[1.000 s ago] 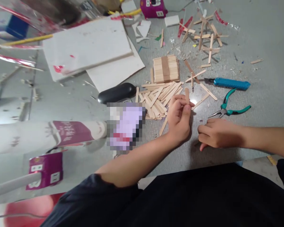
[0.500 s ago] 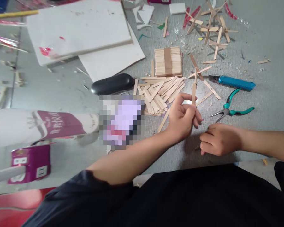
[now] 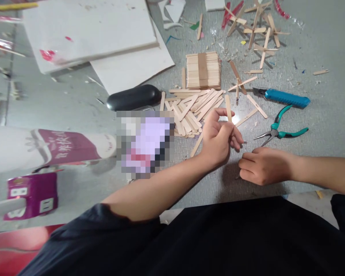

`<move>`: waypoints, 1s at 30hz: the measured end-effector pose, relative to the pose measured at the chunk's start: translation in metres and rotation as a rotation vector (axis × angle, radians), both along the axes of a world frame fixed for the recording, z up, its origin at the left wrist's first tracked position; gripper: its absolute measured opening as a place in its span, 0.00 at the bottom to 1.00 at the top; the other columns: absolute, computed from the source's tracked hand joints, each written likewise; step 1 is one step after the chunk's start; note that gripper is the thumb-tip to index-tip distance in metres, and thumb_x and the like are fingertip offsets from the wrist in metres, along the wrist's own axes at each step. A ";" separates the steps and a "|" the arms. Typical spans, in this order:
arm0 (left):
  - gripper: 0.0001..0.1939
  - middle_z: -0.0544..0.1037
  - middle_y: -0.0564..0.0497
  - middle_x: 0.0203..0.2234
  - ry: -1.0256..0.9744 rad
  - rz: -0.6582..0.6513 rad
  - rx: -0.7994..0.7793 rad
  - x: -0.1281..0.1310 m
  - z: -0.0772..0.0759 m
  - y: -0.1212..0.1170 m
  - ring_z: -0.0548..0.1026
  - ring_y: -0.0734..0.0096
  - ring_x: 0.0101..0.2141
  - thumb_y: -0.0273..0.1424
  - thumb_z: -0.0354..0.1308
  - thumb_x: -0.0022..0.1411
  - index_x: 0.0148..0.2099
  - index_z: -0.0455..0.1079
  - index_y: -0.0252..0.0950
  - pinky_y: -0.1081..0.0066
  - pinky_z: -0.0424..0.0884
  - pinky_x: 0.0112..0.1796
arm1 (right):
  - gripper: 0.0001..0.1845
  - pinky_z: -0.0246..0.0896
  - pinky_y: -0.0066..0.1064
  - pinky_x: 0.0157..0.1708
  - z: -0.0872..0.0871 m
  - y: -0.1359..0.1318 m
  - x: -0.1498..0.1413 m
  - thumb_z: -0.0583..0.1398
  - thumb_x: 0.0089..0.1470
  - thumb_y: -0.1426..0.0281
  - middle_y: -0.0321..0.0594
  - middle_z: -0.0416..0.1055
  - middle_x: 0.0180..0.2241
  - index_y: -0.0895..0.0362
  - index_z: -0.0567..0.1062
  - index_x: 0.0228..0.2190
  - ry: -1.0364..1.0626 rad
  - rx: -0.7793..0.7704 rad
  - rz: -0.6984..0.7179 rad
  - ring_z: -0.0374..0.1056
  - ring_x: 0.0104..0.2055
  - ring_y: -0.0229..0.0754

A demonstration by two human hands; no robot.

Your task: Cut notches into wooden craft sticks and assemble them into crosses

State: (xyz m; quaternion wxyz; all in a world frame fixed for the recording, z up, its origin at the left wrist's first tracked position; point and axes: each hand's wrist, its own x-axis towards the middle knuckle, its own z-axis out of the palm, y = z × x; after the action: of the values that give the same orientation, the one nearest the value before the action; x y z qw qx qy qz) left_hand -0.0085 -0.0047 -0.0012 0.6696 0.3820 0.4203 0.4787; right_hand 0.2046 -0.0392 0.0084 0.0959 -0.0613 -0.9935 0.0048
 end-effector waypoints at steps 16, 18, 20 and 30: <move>0.18 0.82 0.62 0.21 0.203 -0.038 0.118 0.001 -0.007 -0.017 0.77 0.70 0.16 0.40 0.69 0.75 0.57 0.65 0.45 0.73 0.70 0.21 | 0.13 0.61 0.39 0.33 0.019 0.040 0.021 0.60 0.84 0.65 0.43 0.88 0.42 0.52 0.82 0.44 0.398 -0.065 -0.647 0.80 0.39 0.44; 0.17 0.82 0.61 0.22 0.222 -0.053 0.111 0.000 -0.007 -0.019 0.78 0.70 0.17 0.39 0.69 0.76 0.58 0.67 0.44 0.73 0.72 0.22 | 0.14 0.59 0.39 0.32 0.019 0.041 0.022 0.59 0.84 0.64 0.44 0.88 0.44 0.52 0.83 0.44 0.370 -0.082 -0.655 0.80 0.38 0.44; 0.15 0.83 0.60 0.22 0.217 -0.056 0.094 0.001 -0.007 -0.020 0.78 0.70 0.17 0.36 0.68 0.76 0.59 0.69 0.43 0.73 0.73 0.22 | 0.17 0.58 0.41 0.31 0.018 0.041 0.022 0.58 0.85 0.63 0.44 0.88 0.43 0.51 0.83 0.44 0.340 -0.097 -0.668 0.78 0.36 0.44; 0.11 0.82 0.61 0.21 0.224 -0.020 0.068 0.001 -0.008 -0.021 0.78 0.71 0.16 0.33 0.70 0.74 0.52 0.70 0.44 0.75 0.70 0.19 | 0.21 0.47 0.41 0.27 0.021 0.039 0.023 0.56 0.84 0.66 0.43 0.81 0.35 0.52 0.78 0.35 0.201 -0.077 -0.651 0.65 0.29 0.42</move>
State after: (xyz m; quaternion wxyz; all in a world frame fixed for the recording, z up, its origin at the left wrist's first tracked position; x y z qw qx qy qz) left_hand -0.0074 -0.0261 -0.0094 0.6097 0.4597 0.4722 0.4404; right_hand 0.2273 -0.0002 0.0296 0.1875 -0.3778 -0.9065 0.0173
